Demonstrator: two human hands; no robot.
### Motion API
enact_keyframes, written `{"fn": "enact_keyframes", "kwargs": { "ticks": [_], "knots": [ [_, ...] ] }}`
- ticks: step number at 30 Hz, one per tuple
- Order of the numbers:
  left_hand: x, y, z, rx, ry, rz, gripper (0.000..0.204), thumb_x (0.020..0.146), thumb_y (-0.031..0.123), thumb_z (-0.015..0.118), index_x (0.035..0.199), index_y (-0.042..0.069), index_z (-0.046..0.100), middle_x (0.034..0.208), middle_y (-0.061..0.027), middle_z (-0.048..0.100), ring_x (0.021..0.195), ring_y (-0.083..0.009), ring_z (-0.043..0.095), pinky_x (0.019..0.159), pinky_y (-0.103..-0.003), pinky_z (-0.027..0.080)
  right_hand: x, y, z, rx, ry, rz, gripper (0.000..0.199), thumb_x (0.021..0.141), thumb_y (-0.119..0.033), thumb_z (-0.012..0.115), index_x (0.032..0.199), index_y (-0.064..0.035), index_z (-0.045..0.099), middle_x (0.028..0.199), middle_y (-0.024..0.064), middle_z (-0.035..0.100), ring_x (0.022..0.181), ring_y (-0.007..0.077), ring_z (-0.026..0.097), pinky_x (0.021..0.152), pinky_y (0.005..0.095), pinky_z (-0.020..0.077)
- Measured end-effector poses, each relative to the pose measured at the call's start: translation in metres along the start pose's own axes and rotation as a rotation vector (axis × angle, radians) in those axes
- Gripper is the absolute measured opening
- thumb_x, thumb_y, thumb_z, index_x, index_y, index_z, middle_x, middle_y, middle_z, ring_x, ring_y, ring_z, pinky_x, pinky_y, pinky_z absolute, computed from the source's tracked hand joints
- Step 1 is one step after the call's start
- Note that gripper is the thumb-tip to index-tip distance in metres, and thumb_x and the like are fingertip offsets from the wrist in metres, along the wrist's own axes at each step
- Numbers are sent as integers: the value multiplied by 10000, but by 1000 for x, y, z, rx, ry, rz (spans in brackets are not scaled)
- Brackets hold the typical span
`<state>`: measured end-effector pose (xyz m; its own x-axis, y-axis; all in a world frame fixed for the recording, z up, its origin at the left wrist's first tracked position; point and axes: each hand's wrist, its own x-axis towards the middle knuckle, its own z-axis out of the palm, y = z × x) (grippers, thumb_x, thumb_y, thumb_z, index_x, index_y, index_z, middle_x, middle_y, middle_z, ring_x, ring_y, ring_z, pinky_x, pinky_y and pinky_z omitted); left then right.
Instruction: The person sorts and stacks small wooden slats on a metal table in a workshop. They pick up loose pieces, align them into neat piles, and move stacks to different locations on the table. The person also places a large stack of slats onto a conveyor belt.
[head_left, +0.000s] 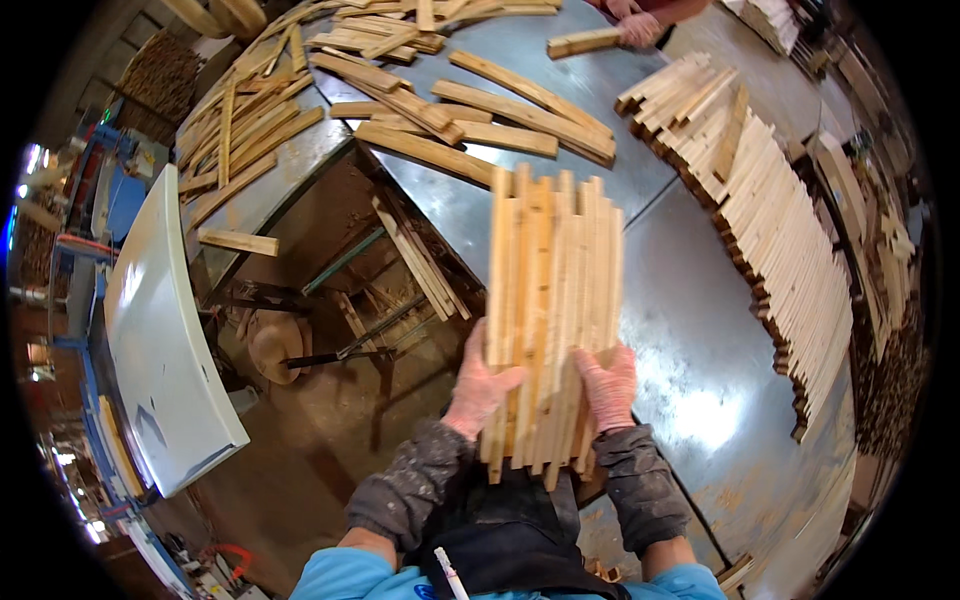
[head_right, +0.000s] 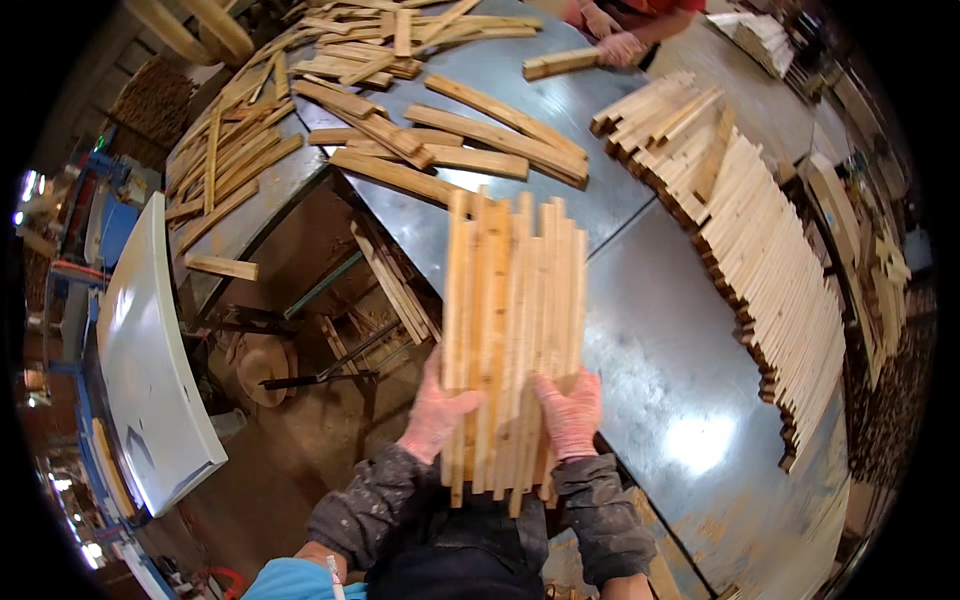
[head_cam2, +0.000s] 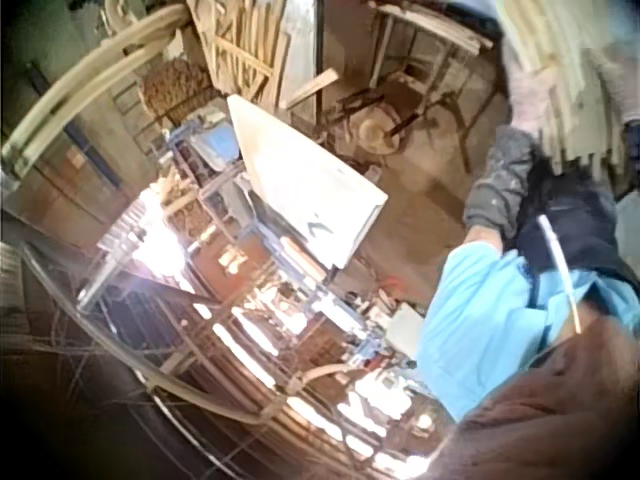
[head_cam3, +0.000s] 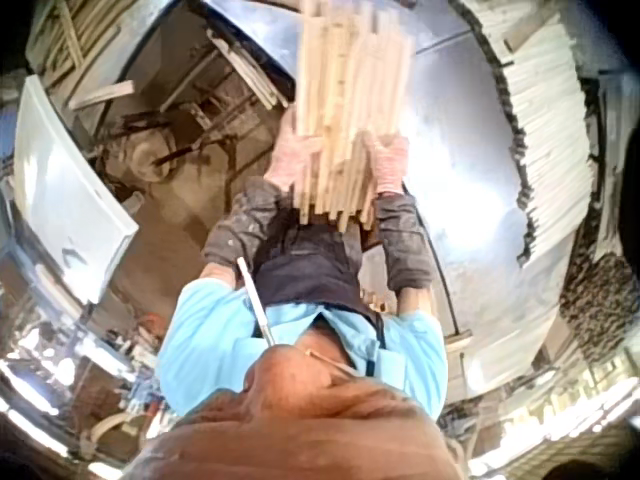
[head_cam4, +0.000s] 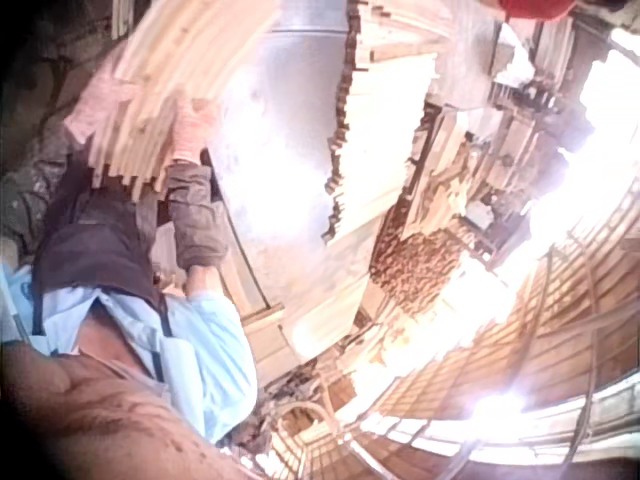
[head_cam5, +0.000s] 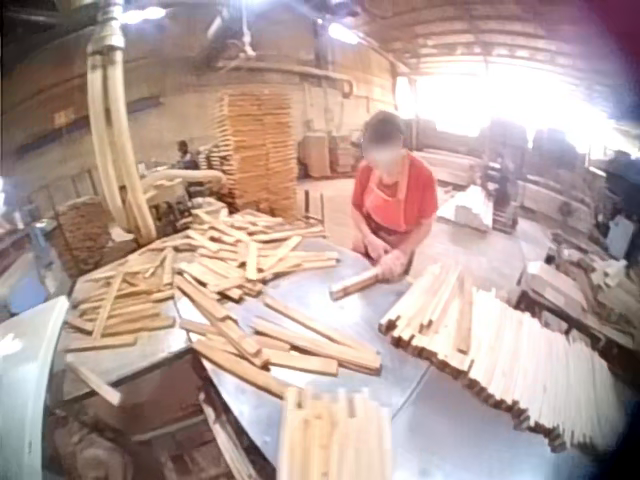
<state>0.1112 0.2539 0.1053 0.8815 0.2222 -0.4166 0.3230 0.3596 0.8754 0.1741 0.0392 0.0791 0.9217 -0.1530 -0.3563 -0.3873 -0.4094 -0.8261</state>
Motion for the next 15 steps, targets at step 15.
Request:
{"fn": "enact_keyframes", "kwargs": {
  "ticks": [15],
  "knots": [
    [64,-38,-376,-189,661,-114,821,917,-9,755,1642,80,380,1470,-129,592,1305,-264,610,1137,-415,525,18,-95,429,-702,-711,-169,982,870,-631,794,1541,39,541,1490,283,576,1416,418,540,1179,472,463]
  ]
}}
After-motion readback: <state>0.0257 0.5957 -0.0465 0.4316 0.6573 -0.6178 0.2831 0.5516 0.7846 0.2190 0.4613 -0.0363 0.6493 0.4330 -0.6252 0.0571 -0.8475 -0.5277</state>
